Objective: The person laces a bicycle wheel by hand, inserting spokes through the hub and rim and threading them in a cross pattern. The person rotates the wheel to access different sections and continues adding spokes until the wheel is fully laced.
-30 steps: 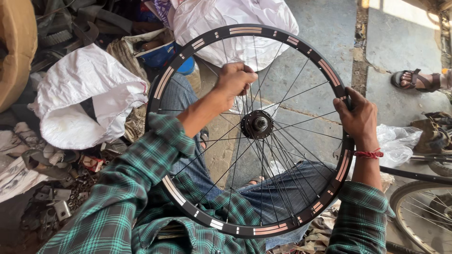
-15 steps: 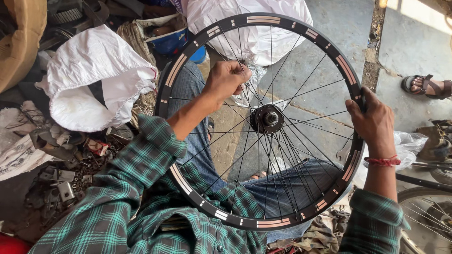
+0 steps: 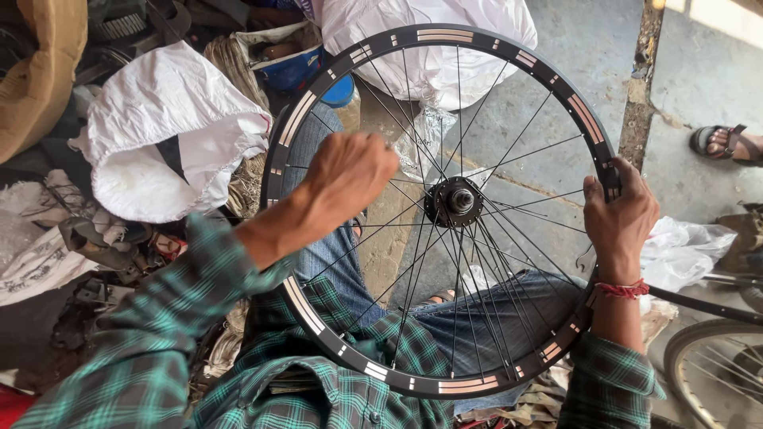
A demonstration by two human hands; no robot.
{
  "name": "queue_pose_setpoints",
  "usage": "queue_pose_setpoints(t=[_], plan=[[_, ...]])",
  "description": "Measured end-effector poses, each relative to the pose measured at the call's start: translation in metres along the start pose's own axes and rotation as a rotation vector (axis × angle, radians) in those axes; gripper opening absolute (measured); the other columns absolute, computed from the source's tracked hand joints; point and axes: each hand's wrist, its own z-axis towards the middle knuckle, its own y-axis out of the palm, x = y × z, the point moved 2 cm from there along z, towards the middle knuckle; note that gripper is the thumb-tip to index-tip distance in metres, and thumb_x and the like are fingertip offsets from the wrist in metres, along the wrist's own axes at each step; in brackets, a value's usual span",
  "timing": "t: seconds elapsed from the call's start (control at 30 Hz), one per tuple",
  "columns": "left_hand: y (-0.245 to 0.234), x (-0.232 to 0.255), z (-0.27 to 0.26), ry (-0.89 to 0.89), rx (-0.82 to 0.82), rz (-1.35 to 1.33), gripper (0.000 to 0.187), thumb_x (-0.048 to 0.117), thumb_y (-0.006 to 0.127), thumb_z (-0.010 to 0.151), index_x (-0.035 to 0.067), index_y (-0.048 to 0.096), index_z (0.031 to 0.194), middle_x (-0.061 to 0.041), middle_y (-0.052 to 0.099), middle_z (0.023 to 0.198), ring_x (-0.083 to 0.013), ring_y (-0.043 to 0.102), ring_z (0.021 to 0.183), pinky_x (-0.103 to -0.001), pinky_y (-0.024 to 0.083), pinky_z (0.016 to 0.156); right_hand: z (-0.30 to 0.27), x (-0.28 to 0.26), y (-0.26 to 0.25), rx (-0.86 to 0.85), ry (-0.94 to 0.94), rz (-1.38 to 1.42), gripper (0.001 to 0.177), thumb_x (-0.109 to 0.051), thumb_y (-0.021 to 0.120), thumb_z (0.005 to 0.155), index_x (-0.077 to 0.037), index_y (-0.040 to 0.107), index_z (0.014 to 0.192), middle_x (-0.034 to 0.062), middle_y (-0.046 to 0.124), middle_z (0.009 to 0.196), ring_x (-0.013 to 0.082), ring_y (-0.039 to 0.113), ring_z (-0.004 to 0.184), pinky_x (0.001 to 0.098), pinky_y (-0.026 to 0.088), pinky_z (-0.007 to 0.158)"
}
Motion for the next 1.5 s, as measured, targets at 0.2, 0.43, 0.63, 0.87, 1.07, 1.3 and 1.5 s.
queue_pose_setpoints(t=[0.2,0.43,0.63,0.87,1.07,1.3,1.5], plan=[[-0.018,0.023,-0.05,0.062,-0.282,0.016,0.033,0.008,0.053,0.091,0.016,0.056,0.059,0.001,0.043,0.048,-0.0099,0.042,0.043,-0.032,0.033,0.036,0.0,0.006,0.002,0.016,-0.071,0.015,0.034,-0.018,0.078,0.092,-0.001,0.073,0.121,0.0169,0.074,0.105,0.0341,0.072,0.092,0.042,0.053,0.086],[-0.037,0.05,-0.055,0.08,-0.515,-0.268,0.036,0.037,0.066,0.086,0.008,0.069,0.066,-0.01,0.062,0.056,-0.0223,0.06,0.051,-0.041,0.05,0.05,-0.001,0.003,0.001,0.005,-0.066,0.014,0.033,-0.023,0.082,0.095,-0.001,0.074,0.119,0.0176,0.074,0.1,0.0332,0.073,0.09,0.041,0.054,0.086],[-0.013,0.026,-0.002,-0.248,-0.443,-0.793,0.036,0.036,0.063,0.098,0.006,0.072,0.08,-0.007,0.065,0.062,-0.0183,0.061,0.054,-0.037,0.051,0.053,-0.004,0.006,0.002,0.001,-0.08,0.017,0.033,-0.024,0.082,0.096,0.0,0.074,0.117,0.0187,0.075,0.105,0.0336,0.073,0.091,0.0404,0.054,0.085],[0.043,0.044,0.034,-0.761,-0.46,-1.692,0.039,0.013,0.051,0.099,0.009,0.055,0.138,-0.009,0.07,0.11,-0.0143,0.068,0.084,-0.031,0.055,0.067,-0.006,0.01,0.001,0.027,-0.102,0.009,0.032,-0.024,0.084,0.095,-0.001,0.075,0.116,0.0182,0.075,0.11,0.0328,0.073,0.093,0.0396,0.055,0.086],[0.04,0.047,0.051,-0.687,-0.483,-1.65,0.038,0.006,0.047,0.094,0.013,0.053,0.131,-0.005,0.067,0.099,-0.0101,0.069,0.085,-0.031,0.057,0.07,-0.003,0.01,0.005,0.009,-0.094,0.001,0.033,-0.024,0.084,0.094,0.0,0.076,0.116,0.0181,0.076,0.109,0.0312,0.074,0.091,0.0385,0.055,0.084],[0.048,0.045,0.064,-0.586,-0.476,-1.715,0.027,0.007,0.052,0.097,0.01,0.068,0.119,0.0,0.069,0.094,-0.0064,0.066,0.076,-0.028,0.056,0.068,-0.005,0.011,0.004,0.007,-0.08,0.017,0.033,-0.025,0.084,0.093,-0.001,0.077,0.114,0.0187,0.076,0.11,0.0312,0.074,0.091,0.0377,0.055,0.084],[0.044,0.04,0.07,-0.505,-0.171,-1.467,0.025,0.004,0.061,0.09,0.006,0.077,0.109,-0.006,0.074,0.086,-0.011,0.066,0.071,-0.031,0.059,0.062,-0.005,0.01,0.004,0.013,-0.084,0.047,0.033,-0.024,0.084,0.093,-0.001,0.076,0.115,0.0181,0.076,0.111,0.0308,0.075,0.093,0.0376,0.055,0.086]])
